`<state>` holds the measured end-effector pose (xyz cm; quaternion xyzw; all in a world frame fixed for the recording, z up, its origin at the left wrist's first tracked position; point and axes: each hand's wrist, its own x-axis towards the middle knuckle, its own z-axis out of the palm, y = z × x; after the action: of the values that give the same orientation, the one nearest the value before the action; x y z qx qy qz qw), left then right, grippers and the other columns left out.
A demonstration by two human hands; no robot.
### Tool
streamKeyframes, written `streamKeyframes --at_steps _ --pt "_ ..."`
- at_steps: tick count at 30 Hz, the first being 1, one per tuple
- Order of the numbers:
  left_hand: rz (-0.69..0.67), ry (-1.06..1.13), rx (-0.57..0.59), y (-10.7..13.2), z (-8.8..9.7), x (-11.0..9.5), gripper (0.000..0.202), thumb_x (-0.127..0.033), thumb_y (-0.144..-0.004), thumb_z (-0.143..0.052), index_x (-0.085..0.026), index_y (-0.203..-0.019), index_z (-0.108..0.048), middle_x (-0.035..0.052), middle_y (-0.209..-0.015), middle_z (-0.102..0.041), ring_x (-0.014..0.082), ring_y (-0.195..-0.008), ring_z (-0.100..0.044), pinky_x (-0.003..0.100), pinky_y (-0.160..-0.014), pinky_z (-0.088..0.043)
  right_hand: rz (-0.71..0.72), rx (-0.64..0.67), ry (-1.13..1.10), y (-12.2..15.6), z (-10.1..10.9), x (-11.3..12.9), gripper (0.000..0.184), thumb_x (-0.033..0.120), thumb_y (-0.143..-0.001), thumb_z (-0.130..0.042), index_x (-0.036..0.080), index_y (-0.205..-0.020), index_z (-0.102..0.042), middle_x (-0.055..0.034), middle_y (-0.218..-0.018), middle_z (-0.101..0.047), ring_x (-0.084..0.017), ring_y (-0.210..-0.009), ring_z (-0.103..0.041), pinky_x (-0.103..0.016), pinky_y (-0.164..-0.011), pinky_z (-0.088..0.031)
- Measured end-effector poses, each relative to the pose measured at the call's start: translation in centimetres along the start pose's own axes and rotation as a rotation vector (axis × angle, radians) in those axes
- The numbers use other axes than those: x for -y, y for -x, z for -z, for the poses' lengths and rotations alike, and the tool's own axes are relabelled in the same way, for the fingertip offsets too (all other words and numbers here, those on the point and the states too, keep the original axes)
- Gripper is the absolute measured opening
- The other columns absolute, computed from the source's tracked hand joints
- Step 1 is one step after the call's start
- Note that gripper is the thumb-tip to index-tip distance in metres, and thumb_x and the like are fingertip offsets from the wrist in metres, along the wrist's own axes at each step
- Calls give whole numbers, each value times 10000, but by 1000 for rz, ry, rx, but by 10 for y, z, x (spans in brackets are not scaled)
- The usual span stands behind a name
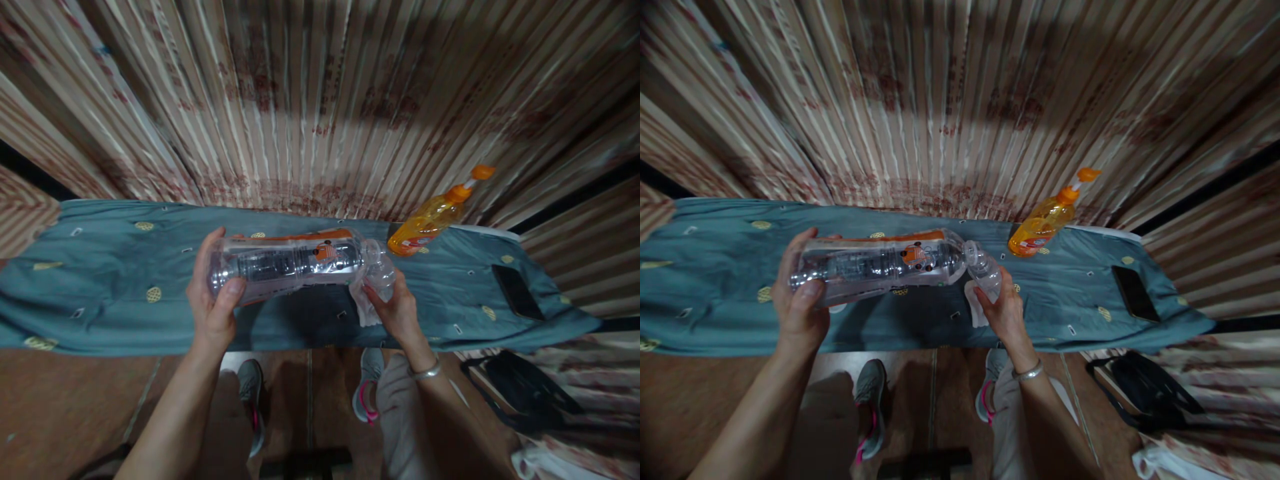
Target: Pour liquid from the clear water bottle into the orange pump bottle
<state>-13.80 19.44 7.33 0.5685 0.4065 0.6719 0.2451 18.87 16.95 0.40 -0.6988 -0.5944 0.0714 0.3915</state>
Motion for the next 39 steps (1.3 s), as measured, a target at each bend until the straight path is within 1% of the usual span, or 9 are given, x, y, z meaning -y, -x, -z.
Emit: streamKeyframes --at_steps 4,11,13,17,20,27,31,36,39 --pt "7 3 8 0 0 -1 775 -590 -758 -730 -236 -1433 -588 127 -1285 -719 349 -1121 -688 537 -1018 -520 -9 12 -5 0 1 0 700 623 -838 -653 177 -1367 -548 -180 -1216 -746 -341 -1044 -748 -468 -861 -610" --pt "1 -28 9 0 0 -2 785 -616 -752 -716 -248 -1432 -580 118 -1280 -722 352 -1123 -691 543 -1005 -534 25 -11 5 1 0 1 702 638 -845 -640 185 -1373 -551 -172 -1237 -742 -337 -1039 -749 -454 -837 -613" --pt "6 -19 11 0 0 -3 768 -612 -759 -717 -265 -1431 -584 108 -1289 -720 350 -1134 -689 549 -1020 -529 21 -16 -4 1 0 1 707 642 -841 -639 176 -1365 -554 -180 -1224 -746 -342 -1036 -750 -460 -840 -613" --pt "7 -7 17 1 0 -4 689 -588 -784 -707 -333 -1416 -604 77 -1297 -717 340 -1151 -689 538 -1030 -535 -13 -3 -9 0 0 2 730 645 -825 -648 156 -1359 -553 -197 -1202 -752 -356 -1028 -752 -480 -850 -610" --pt "5 6 22 0 0 -4 670 -560 -784 -718 -347 -1410 -612 71 -1294 -718 339 -1157 -687 539 -1032 -537 -32 8 -11 0 1 2 730 639 -823 -651 160 -1364 -549 -193 -1195 -756 -360 -1043 -748 -490 -863 -606" --pt "6 -17 21 0 0 -3 720 -616 -777 -707 -322 -1424 -593 78 -1292 -715 337 -1140 -694 542 -1014 -551 -15 6 -5 0 1 2 704 617 -828 -658 169 -1361 -552 -190 -1221 -748 -355 -1041 -749 -477 -852 -608" --pt "4 -9 25 1 0 -4 696 -592 -792 -706 -321 -1423 -593 78 -1290 -713 328 -1139 -693 517 -1015 -547 -12 4 -14 0 1 2 721 631 -831 -658 166 -1370 -545 -188 -1221 -749 -346 -1051 -749 -468 -867 -608" --pt "-2 39 11 1 -1 -3 726 -559 -786 -739 -238 -1422 -599 112 -1276 -716 332 -1122 -685 505 -1004 -529 -6 4 -10 0 1 2 721 654 -832 -646 166 -1355 -559 -184 -1210 -753 -343 -1023 -757 -460 -839 -613" --pt "-9 61 7 0 -1 -2 741 -541 -782 -753 -203 -1423 -595 127 -1266 -719 329 -1105 -687 486 -990 -528 -3 -3 -10 0 0 2 724 656 -835 -638 167 -1363 -556 -188 -1229 -746 -348 -1033 -754 -471 -851 -611"
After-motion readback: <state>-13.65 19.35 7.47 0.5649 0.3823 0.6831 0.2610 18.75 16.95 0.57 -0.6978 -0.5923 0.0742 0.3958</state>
